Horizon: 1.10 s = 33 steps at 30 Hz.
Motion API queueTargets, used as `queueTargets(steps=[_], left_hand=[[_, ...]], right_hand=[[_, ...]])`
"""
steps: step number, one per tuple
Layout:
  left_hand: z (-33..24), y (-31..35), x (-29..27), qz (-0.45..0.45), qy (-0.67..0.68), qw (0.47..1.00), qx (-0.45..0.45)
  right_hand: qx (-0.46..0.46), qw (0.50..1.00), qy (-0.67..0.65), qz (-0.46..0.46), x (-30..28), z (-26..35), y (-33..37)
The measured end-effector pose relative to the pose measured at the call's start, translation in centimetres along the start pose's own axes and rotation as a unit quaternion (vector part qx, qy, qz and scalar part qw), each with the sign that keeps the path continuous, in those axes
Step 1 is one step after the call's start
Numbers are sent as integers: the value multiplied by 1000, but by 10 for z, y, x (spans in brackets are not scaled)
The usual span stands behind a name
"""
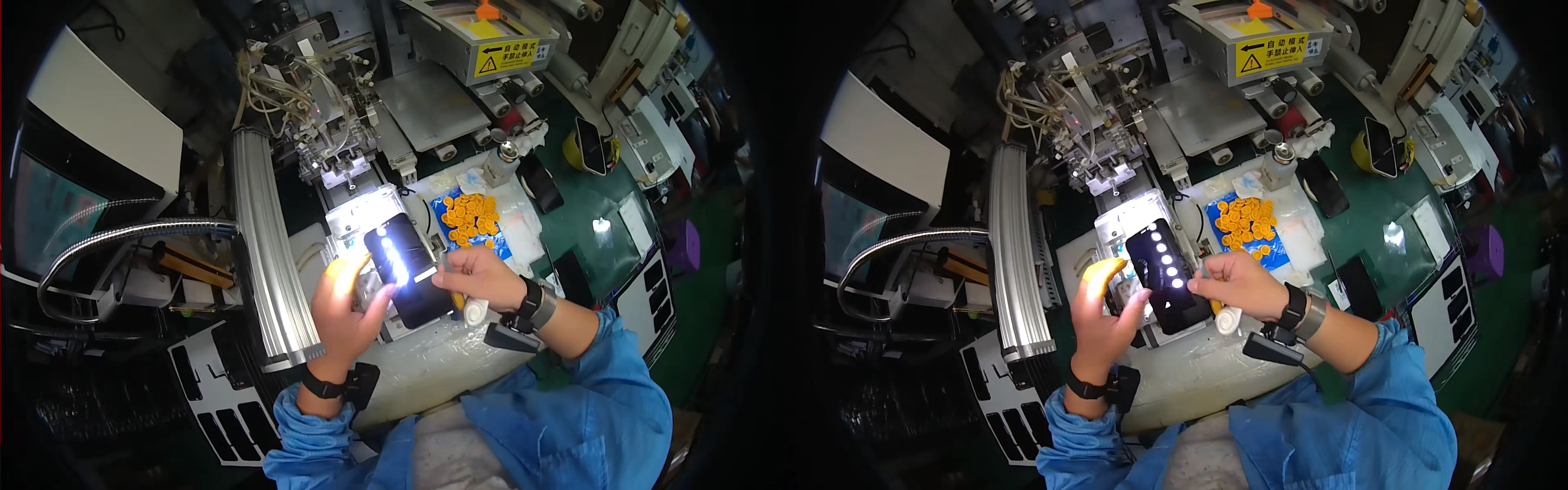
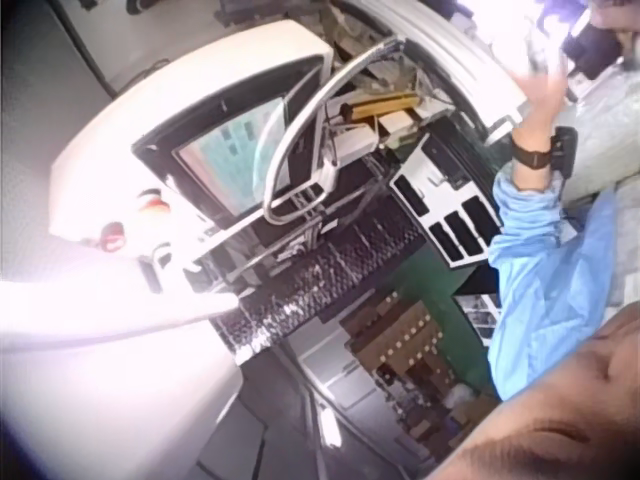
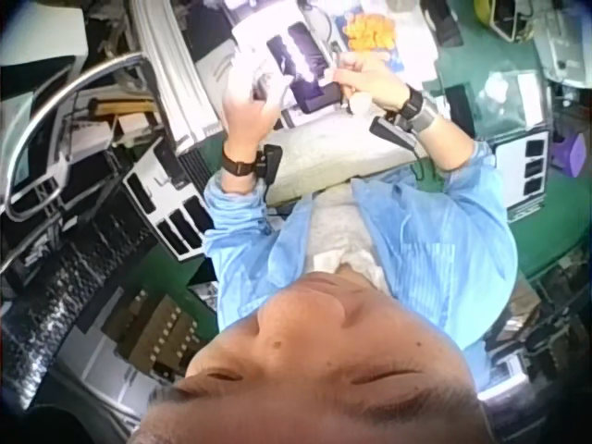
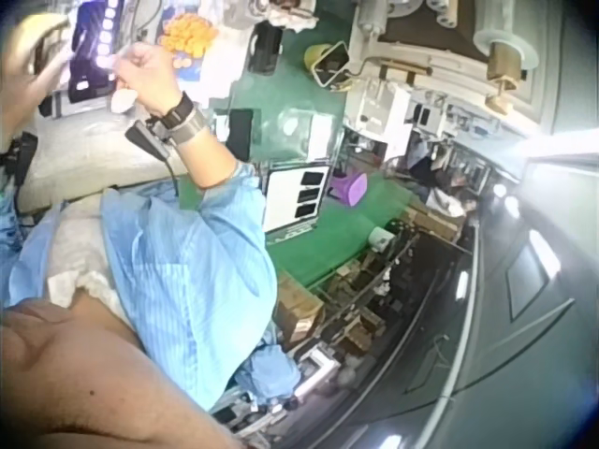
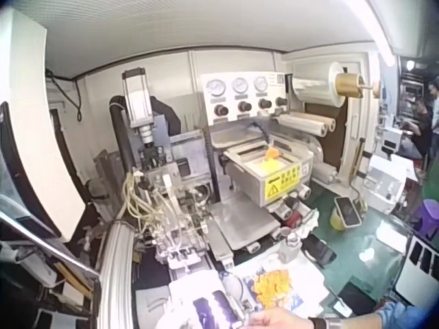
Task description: The recorder is inspecting and cleaning smartphone screens at an electronics factory station, using a blue pen to mark or point at specific areas and a cloth to wipe the glass.
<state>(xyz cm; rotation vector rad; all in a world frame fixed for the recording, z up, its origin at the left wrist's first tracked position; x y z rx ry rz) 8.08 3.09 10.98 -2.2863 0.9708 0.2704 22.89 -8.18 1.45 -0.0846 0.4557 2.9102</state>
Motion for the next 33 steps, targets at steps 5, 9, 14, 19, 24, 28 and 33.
queueTargets(steps=[5,9,14,19,24,28,33], left_hand=[[-4,-32,28,157,-25,985,73],[-2,-43,32,181,-50,977,97],[3,-50,28,168,-69,978,99],[8,-47,32,164,-85,978,97],[18,-42,34,181,-93,977,62],[29,-38,32,196,-93,976,34],[28,-38,34,176,-137,975,6]], right_hand=[[-5,999,-39,-10,-7,11,-34],[21,999,-37,-4,-12,-6,-53],[21,999,-25,19,-12,4,-59],[48,998,-35,-9,-17,-12,-50],[64,996,-51,22,-6,-33,-27],[27,999,3,27,-4,-27,-25],[9,1000,6,15,-4,-29,-27]])
Point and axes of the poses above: each hand's wrist, its own y-axis away from the middle knuckle, its own x-axis out of the palm, z = x × y, the point moved 10 cm from there along -y, towards the middle knuckle, and after that the axes turned 15 degrees about y, right-handed, at the moved point
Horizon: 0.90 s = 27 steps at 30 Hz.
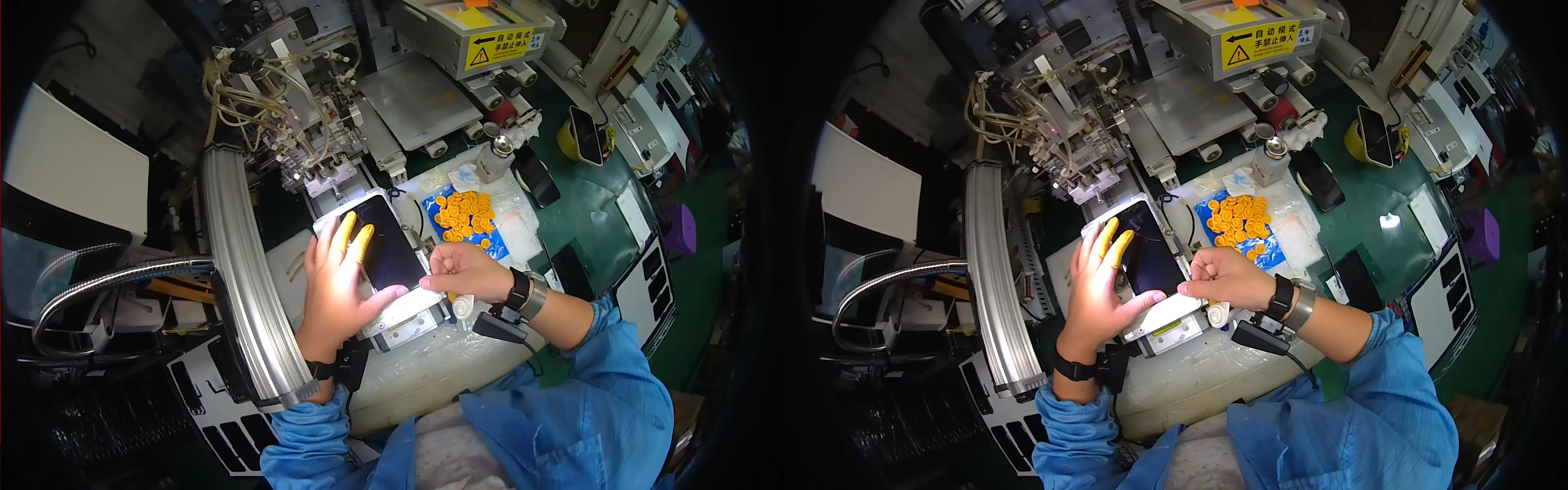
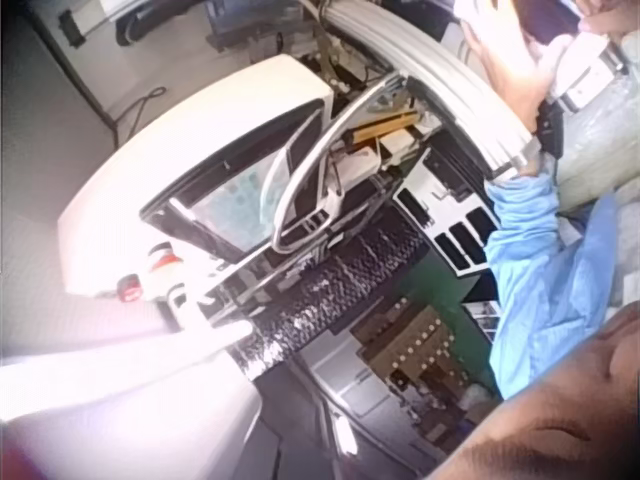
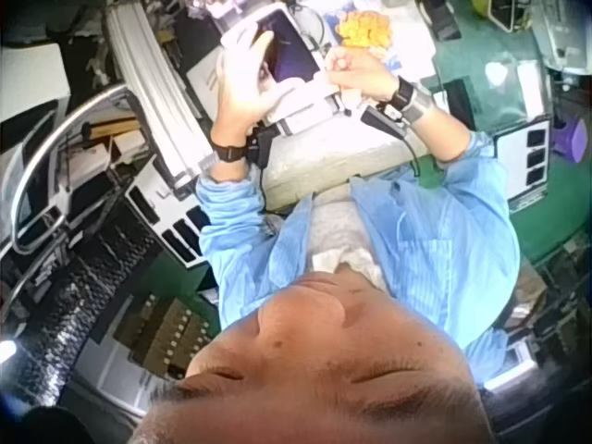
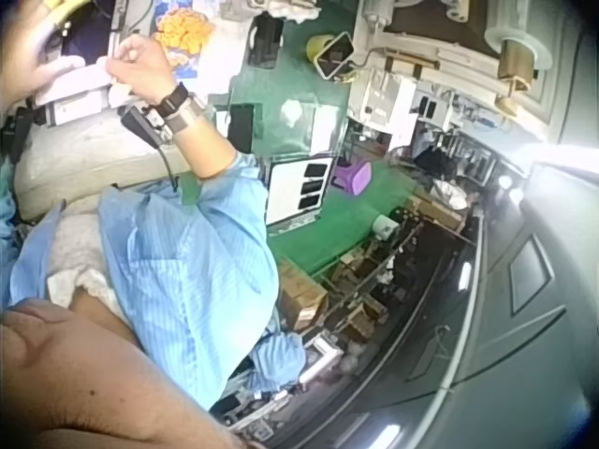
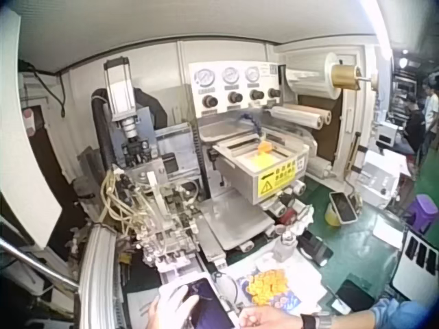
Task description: The recorder is inspecting and cleaning smartphone screens at an electronics factory station, using a blue pen to mark or point at specific areas and a cloth to wipe the glass.
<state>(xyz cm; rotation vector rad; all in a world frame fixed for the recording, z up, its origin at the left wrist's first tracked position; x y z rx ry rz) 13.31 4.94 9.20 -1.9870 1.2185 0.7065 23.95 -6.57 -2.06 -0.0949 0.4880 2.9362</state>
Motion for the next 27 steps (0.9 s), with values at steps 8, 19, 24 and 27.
queueTargets(steps=[8,19,24,27], left_hand=[[46,72,-24,-243,94,962,-80],[92,172,41,-167,-44,972,-159],[90,172,38,-173,-32,969,-172],[91,172,39,-175,-34,969,-172]], right_hand=[[-27,974,108,-198,-81,-5,28],[-32,813,474,-336,-240,34,8],[-33,800,470,-372,-237,34,4],[-17,808,449,-381,-241,31,5]])
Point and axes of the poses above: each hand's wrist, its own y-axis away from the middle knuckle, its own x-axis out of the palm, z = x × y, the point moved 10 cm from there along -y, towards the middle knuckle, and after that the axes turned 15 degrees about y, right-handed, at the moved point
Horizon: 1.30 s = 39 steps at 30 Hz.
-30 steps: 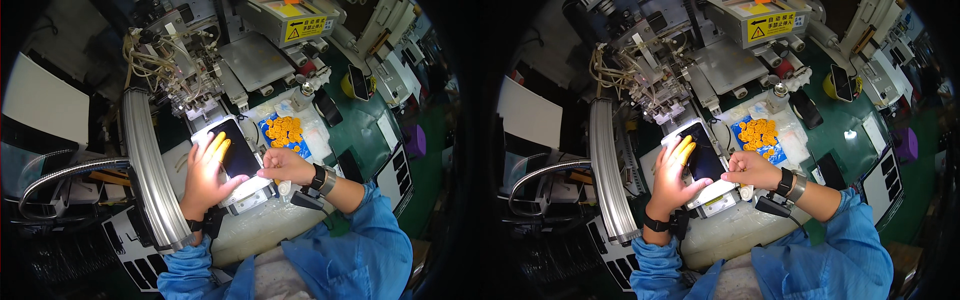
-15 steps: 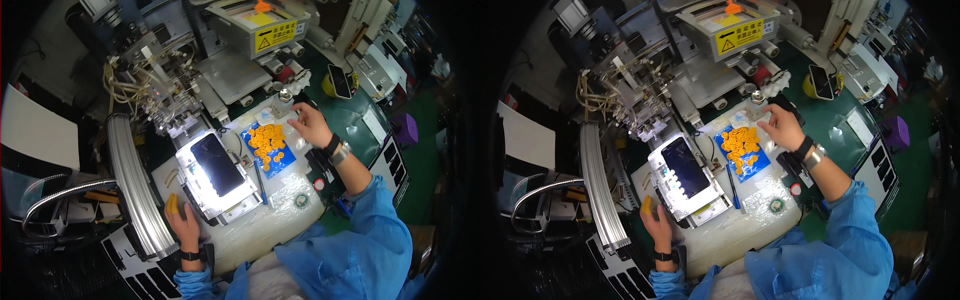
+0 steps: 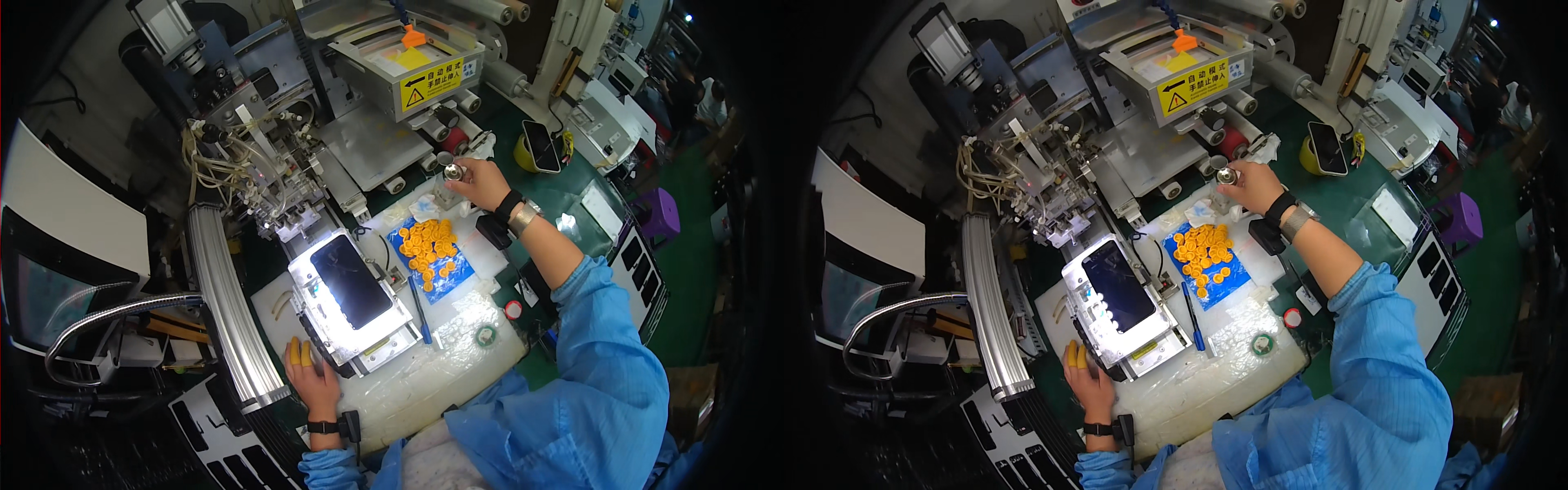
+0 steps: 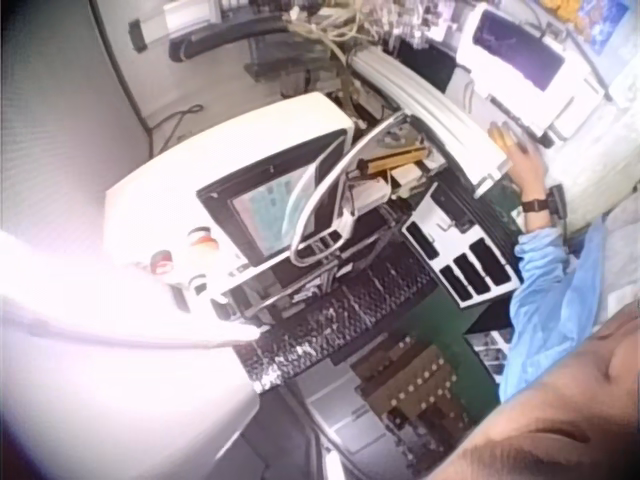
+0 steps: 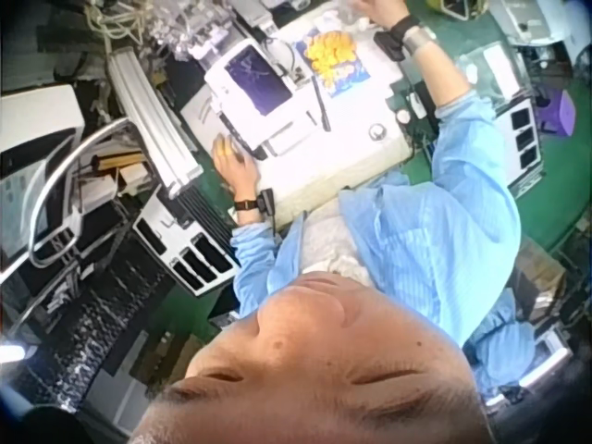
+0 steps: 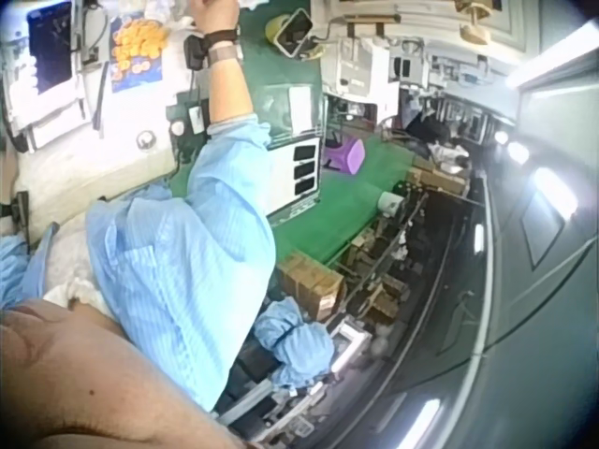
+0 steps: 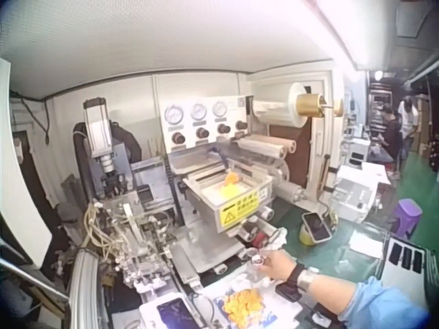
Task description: The recorder is inspecting and cleaning smartphone screens at an electronics factory station, using a blue pen to mark or point at specific areas and a cloth to wipe the glass.
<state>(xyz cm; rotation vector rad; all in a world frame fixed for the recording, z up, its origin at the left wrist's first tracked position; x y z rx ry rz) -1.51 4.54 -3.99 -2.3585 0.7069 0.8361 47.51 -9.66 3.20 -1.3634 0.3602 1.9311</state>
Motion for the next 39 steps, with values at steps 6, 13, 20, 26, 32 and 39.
queueTargets(steps=[6,13,20,26,32,39], left_hand=[[-1,-2,-3,-13,-4,1000,13],[-1,-1,-3,-11,0,1000,10],[-6,-1,-4,-14,3,1000,12],[-7,-1,-5,-20,-4,1000,17],[-4,-1,-3,-17,-10,1000,14],[-2,0,-4,-14,-4,1000,3]], right_hand=[[9,1000,-2,-5,-2,0,-1],[13,1000,-18,-18,-7,-8,4],[347,755,-550,-89,26,-183,59],[257,736,-624,50,26,-143,95],[14,943,-331,-17,-43,-59,54],[-176,983,32,-50,-58,28,20]])
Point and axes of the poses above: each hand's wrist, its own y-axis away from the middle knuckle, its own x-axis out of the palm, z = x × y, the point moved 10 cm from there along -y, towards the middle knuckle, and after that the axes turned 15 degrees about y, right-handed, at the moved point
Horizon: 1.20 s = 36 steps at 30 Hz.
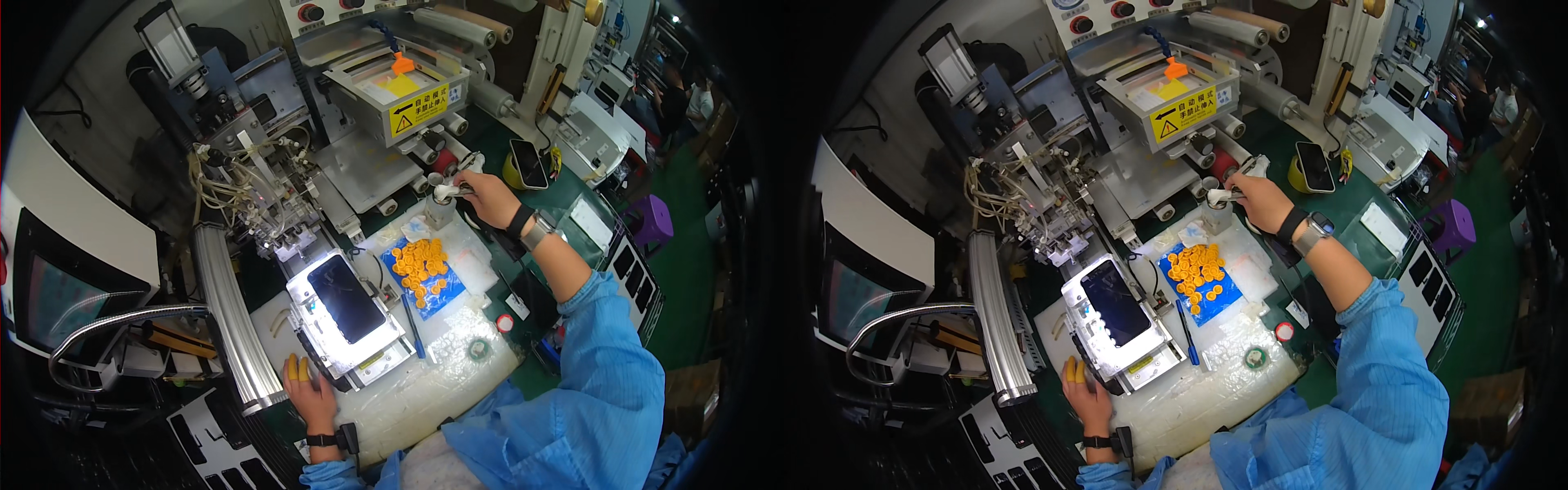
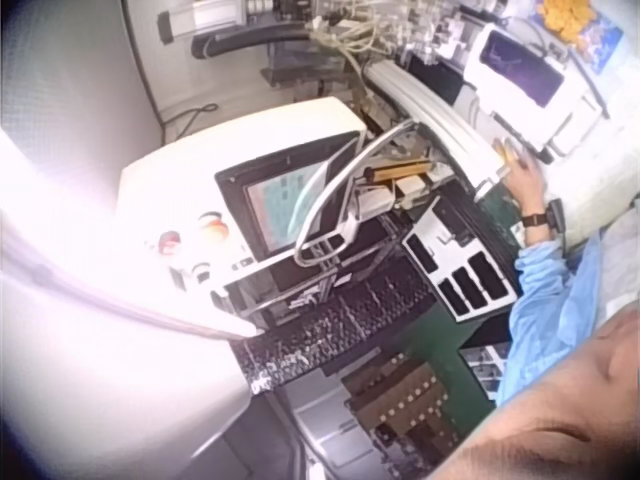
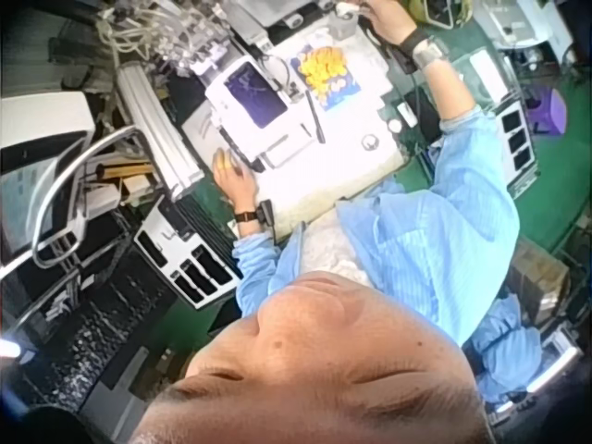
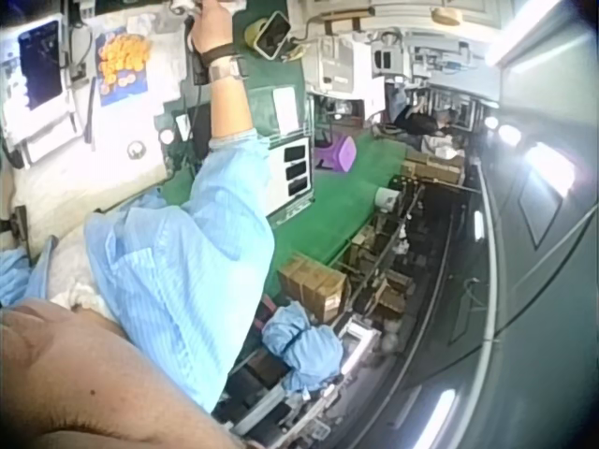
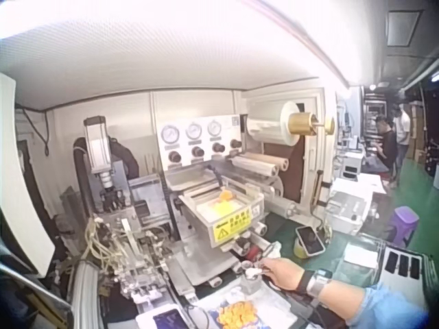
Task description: The recorder is inspecting and cleaning smartphone screens at an electronics factory station, using a blue pen to mark or point at specific areas and a cloth to wipe the glass.
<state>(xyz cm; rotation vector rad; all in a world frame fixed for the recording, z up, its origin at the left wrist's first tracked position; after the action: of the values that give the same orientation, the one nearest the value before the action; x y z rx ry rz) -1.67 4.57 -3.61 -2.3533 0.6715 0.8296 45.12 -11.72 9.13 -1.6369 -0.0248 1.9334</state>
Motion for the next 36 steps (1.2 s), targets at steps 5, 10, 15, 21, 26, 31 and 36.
queueTargets(steps=[5,10,15,21,26,31,36], left_hand=[[-4,-1,-1,-2,26,1000,-9],[-3,0,-4,-14,29,999,-6],[-4,-2,-3,-14,21,999,-35],[6,1,-4,-12,68,990,-124],[6,1,-5,-12,80,988,-129],[8,0,-1,-16,63,989,-135],[7,1,-3,-33,50,995,-74]], right_hand=[[-8,1000,11,6,14,4,-13],[-13,1000,3,-1,21,15,-23],[2,1000,-20,4,20,12,-24],[-76,994,-58,-44,11,73,-40],[-219,965,-134,54,59,198,-48],[-282,948,-139,49,89,243,-52],[-303,945,-104,71,72,252,-4]])
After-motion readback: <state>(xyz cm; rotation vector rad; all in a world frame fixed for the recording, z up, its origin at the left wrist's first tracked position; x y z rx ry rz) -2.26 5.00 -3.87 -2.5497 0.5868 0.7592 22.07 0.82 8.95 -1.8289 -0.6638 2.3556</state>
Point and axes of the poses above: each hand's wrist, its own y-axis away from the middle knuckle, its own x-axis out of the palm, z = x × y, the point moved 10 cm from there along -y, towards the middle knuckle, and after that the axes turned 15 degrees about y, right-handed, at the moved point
